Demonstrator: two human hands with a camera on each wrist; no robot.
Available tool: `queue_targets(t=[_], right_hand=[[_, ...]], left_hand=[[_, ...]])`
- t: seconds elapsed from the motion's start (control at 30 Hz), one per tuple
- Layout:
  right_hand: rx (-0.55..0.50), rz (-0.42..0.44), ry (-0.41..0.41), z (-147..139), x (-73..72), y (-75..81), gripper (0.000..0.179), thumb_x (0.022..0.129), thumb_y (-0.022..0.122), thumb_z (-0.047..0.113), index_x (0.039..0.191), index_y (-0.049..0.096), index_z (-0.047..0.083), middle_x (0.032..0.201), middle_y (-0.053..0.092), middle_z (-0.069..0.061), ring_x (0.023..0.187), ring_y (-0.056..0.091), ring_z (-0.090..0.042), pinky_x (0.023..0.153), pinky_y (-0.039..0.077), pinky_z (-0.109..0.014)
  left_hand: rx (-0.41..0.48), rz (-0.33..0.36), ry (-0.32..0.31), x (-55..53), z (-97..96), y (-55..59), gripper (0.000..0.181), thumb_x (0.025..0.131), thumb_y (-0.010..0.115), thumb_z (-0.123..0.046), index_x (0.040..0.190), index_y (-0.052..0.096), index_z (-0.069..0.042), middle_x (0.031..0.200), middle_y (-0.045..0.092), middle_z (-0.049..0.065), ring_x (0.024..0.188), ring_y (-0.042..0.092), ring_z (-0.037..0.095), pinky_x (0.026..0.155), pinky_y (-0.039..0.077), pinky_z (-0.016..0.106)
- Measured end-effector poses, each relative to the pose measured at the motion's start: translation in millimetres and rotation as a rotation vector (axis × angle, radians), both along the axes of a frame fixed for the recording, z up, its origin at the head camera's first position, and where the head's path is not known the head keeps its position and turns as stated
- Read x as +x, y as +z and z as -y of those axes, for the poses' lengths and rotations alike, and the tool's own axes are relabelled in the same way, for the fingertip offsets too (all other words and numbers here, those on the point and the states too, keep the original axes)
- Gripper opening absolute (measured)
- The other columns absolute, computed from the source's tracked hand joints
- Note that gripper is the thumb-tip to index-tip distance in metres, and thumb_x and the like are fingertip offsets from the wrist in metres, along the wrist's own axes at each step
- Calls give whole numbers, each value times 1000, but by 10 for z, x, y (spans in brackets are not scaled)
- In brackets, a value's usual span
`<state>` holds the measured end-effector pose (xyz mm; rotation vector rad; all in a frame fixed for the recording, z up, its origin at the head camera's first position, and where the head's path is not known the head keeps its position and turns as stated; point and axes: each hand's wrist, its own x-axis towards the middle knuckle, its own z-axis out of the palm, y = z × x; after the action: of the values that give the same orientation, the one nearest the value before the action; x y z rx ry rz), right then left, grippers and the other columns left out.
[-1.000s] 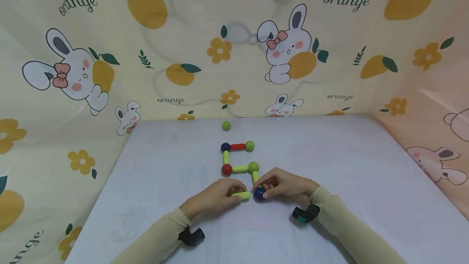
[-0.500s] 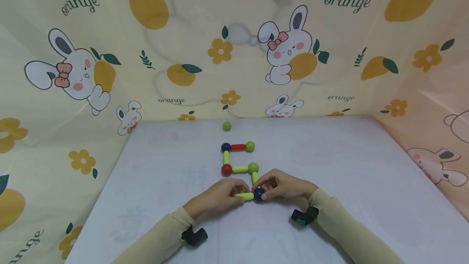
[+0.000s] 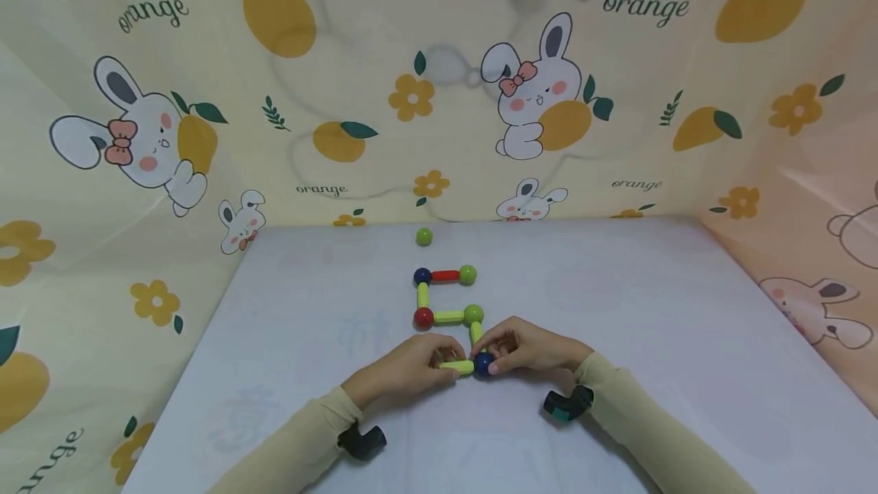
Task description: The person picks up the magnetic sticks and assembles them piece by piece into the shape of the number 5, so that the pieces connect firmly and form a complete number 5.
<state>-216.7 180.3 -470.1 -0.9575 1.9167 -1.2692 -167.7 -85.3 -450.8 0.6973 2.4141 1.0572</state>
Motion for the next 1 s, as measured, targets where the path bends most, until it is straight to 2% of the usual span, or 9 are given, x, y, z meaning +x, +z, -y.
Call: queue_targets(t=[0.13,0.27,0.4,0.5,0.6,0.73,0.87,0.93,1.0], right_hand=[[3,4,3,-2,-7,-3,32,94,72,14,124,69,5,84,54,2,72,50,-4,63,41,-16],[-12,4,17,-11,-21,-20,32,94,72,15,124,69,4,84,54,3,70,50,-3,62,42,-16],[-17,13,21,-18,-24,-27,32,95,71,14,125,69,4,84,54,4,68,51,-3,58,43,-16],[-13,27,23,-26,-26,-27,33,95,71,13,126,69,3,84,54,5,67,51,-2,57,43,-16],[-20,39,29,-36,-33,-27,33,95,70,13,126,68,2,84,54,4,67,51,-2,57,43,-16],[-41,61,46,-50,-35,-32,34,95,70,11,127,67,0,85,54,3,66,52,-2,57,45,-15],[-49,74,54,-57,-29,-30,35,95,70,11,128,66,-1,85,55,2,65,52,-2,58,46,-15],[-49,71,53,-56,-26,-23,35,95,70,11,128,66,-1,85,55,3,67,52,-2,59,46,-15],[-46,70,51,-53,-21,-11,35,95,70,12,128,67,0,86,55,3,68,52,-2,59,45,-15]], left_hand=[[10,0,5,-24,33,18,20,97,66,-23,115,70,-15,101,69,-5,89,61,8,82,51,26],[31,-7,-10,-102,97,96,23,100,62,-23,119,69,-11,105,69,0,90,63,11,79,53,26],[68,-28,-26,-257,196,197,27,103,58,-23,124,66,-9,108,70,5,89,60,12,77,51,25],[107,-43,-4,-444,290,259,29,104,56,-21,127,65,-5,110,70,11,90,61,16,80,50,26],[165,-23,80,-684,392,262,32,105,55,-21,128,63,-1,112,69,16,92,64,23,81,53,32],[216,19,247,-986,498,187,34,105,53,-23,131,61,-3,116,68,20,96,66,31,81,56,40],[188,16,373,-1241,537,93,36,106,52,-23,136,58,-5,123,66,18,100,65,29,80,56,35],[162,28,412,-1345,533,51,38,106,52,-24,139,55,-7,129,63,17,104,63,28,81,55,33],[127,50,442,-1427,516,24,41,105,53,-27,143,52,-10,136,58,15,111,61,28,86,55,34]])
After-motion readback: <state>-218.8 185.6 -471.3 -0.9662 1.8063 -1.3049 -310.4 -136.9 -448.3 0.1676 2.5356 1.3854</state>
